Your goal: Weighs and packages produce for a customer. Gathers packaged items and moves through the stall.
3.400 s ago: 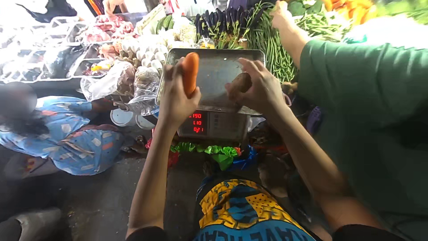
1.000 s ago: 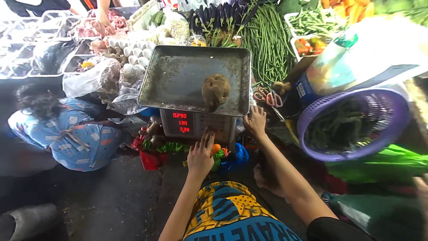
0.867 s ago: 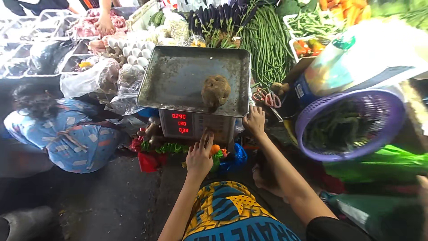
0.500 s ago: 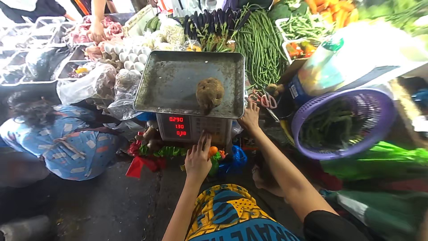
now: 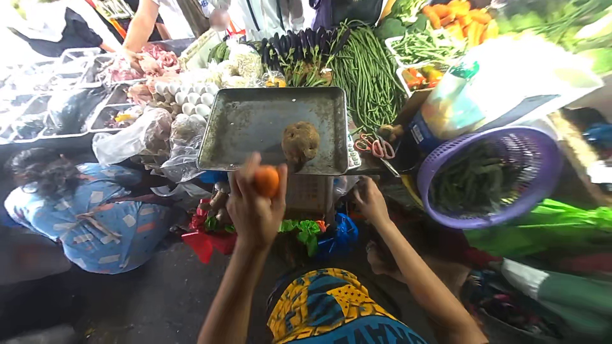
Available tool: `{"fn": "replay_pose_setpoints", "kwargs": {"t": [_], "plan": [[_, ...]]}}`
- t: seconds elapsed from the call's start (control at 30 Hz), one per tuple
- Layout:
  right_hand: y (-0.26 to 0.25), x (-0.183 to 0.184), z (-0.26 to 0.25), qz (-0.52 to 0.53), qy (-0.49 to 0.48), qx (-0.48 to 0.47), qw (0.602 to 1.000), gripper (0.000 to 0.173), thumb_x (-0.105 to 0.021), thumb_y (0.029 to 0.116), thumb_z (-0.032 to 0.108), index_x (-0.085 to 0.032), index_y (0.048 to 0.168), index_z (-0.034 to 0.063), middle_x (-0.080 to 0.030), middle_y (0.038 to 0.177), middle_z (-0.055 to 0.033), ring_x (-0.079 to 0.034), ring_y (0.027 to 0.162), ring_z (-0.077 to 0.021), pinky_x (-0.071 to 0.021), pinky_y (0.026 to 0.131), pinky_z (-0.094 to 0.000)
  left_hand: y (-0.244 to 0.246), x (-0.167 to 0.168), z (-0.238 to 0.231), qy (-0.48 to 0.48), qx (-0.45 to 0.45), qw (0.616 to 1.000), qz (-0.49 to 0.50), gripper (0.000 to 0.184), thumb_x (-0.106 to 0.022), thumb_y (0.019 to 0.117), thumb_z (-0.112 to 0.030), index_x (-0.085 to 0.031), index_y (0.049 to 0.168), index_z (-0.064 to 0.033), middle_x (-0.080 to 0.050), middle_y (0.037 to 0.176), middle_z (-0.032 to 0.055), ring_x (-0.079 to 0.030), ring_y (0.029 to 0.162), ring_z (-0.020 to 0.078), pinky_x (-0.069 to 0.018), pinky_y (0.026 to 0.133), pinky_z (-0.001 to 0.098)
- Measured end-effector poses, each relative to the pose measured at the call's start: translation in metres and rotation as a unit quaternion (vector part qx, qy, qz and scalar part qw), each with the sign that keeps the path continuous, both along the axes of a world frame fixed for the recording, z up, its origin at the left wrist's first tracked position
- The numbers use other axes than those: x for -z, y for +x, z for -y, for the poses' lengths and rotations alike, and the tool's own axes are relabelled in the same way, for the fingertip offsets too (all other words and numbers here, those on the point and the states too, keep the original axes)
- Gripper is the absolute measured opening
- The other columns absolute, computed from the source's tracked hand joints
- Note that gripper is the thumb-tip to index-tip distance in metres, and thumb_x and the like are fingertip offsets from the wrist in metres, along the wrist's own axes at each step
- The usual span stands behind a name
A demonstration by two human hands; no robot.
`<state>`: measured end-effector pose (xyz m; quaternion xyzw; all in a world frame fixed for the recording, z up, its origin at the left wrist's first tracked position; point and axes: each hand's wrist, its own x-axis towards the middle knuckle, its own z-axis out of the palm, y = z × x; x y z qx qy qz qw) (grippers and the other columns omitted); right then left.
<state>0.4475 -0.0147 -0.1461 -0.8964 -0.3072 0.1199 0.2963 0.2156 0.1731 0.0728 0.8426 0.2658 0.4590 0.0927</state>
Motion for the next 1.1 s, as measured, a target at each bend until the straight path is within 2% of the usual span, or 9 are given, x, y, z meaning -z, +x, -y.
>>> {"fn": "replay_pose_setpoints", "kwargs": {"t": [0.17,0.4,0.57,0.67,0.73,0.83,0.9,1.0,1.1], "plan": [[-0.054,-0.007,0.047,-0.171,-0.300,-0.095,0.933,0.030,-0.071,0.0894,0.017,-0.073,0.118,0.0073,-0.071,0.118,-0.0228,-0.066,0.114,-0.0450,-0.0492,0.091,-0.0706,0.081,-0.062,-0.083,-0.206,0.009,0.961,-0.184,0.068,-0.053,0.1036,-0.050,-0.037,0.147,0.0005,-0.052,0.139,0.0257,-0.062,0.118,0.0373,-0.0523,0.096,0.0545],[-0.116,0.026,0.065,-0.252,-0.046,-0.090,0.962,0.078,-0.084,0.0806,0.043,-0.056,0.139,0.0003,-0.068,0.126,-0.0193,-0.065,0.120,-0.0283,-0.0503,0.107,-0.0487,0.141,-0.037,-0.122,-0.303,0.023,0.866,-0.398,0.073,-0.046,0.1064,-0.050,-0.027,0.154,0.0026,-0.048,0.145,0.0300,-0.055,0.131,0.0428,-0.0450,0.106,0.0597],[-0.129,0.027,0.072,-0.185,-0.012,-0.048,0.981,0.037,-0.068,0.0945,0.013,-0.063,0.128,-0.0030,-0.072,0.115,-0.0220,-0.070,0.110,-0.0313,-0.0542,0.100,-0.0487,0.099,-0.050,-0.092,-0.278,0.042,0.904,-0.323,0.068,-0.039,0.1071,-0.055,-0.046,0.149,-0.0017,-0.044,0.152,0.0248,-0.043,0.143,0.0378,-0.0359,0.116,0.0573],[-0.133,0.021,0.088,-0.139,0.008,-0.042,0.989,0.025,-0.061,0.0974,0.006,-0.068,0.119,-0.0042,-0.074,0.103,-0.0224,-0.073,0.098,-0.0338,-0.0571,0.091,-0.0511,0.040,-0.021,-0.023,-0.149,0.069,0.975,-0.150,0.047,-0.049,0.1055,-0.032,-0.053,0.138,0.0025,-0.058,0.133,0.0204,-0.057,0.126,0.0267,-0.0487,0.104,0.0404],[-0.138,0.014,0.099,-0.138,0.012,-0.035,0.990,0.026,-0.056,0.0987,0.002,-0.068,0.121,-0.0044,-0.073,0.101,-0.0236,-0.073,0.095,-0.0359,-0.0574,0.088,-0.0534,0.001,0.023,0.041,-0.157,0.126,0.974,-0.107,0.033,-0.053,0.1033,-0.015,-0.056,0.129,0.0051,-0.062,0.122,0.0200,-0.063,0.107,0.0229,-0.0554,0.090,0.0360],[-0.148,0.006,0.118,-0.130,0.062,-0.010,0.990,0.022,-0.060,0.0981,0.003,-0.068,0.118,-0.0041,-0.073,0.099,-0.0202,-0.073,0.090,-0.0324,-0.0595,0.084,-0.0518,-0.036,0.109,0.124,-0.395,0.168,0.883,-0.191,0.018,-0.063,0.0996,-0.015,-0.066,0.113,-0.0028,-0.070,0.099,0.0102,-0.069,0.078,0.0165,-0.0609,0.070,0.0359],[-0.159,-0.002,0.130,-0.128,0.096,0.019,0.987,0.019,-0.066,0.0954,0.003,-0.069,0.112,-0.0048,-0.073,0.099,-0.0200,-0.072,0.090,-0.0320,-0.0594,0.084,-0.0514,-0.035,0.156,0.153,-0.622,0.166,0.724,-0.249,0.026,-0.061,0.1036,-0.024,-0.067,0.113,-0.0001,-0.070,0.088,0.0084,-0.068,0.070,0.0148,-0.0598,0.066,0.0333],[-0.183,-0.022,0.136,-0.114,0.109,0.100,0.982,0.016,-0.071,0.0927,0.004,-0.070,0.106,-0.0045,-0.072,0.097,-0.0196,-0.072,0.090,-0.0313,-0.0596,0.085,-0.0496,-0.031,0.192,0.179,-0.805,0.177,0.545,-0.154,0.034,-0.058,0.1047,-0.026,-0.059,0.122,0.0034,-0.071,0.097,0.0100,-0.070,0.083,0.0150,-0.0586,0.078,0.0307],[-0.214,-0.019,0.145,-0.081,0.133,0.193,0.969,0.022,-0.072,0.0842,-0.005,-0.070,0.106,-0.0028,-0.071,0.100,-0.0182,-0.071,0.094,-0.0306,-0.0604,0.084,-0.0484,-0.021,0.197,0.188,-0.848,0.164,0.503,-0.038,0.042,-0.065,0.1002,-0.030,-0.054,0.132,-0.0039,-0.067,0.113,0.0115,-0.066,0.103,0.0212,-0.0567,0.092,0.0406]]}}
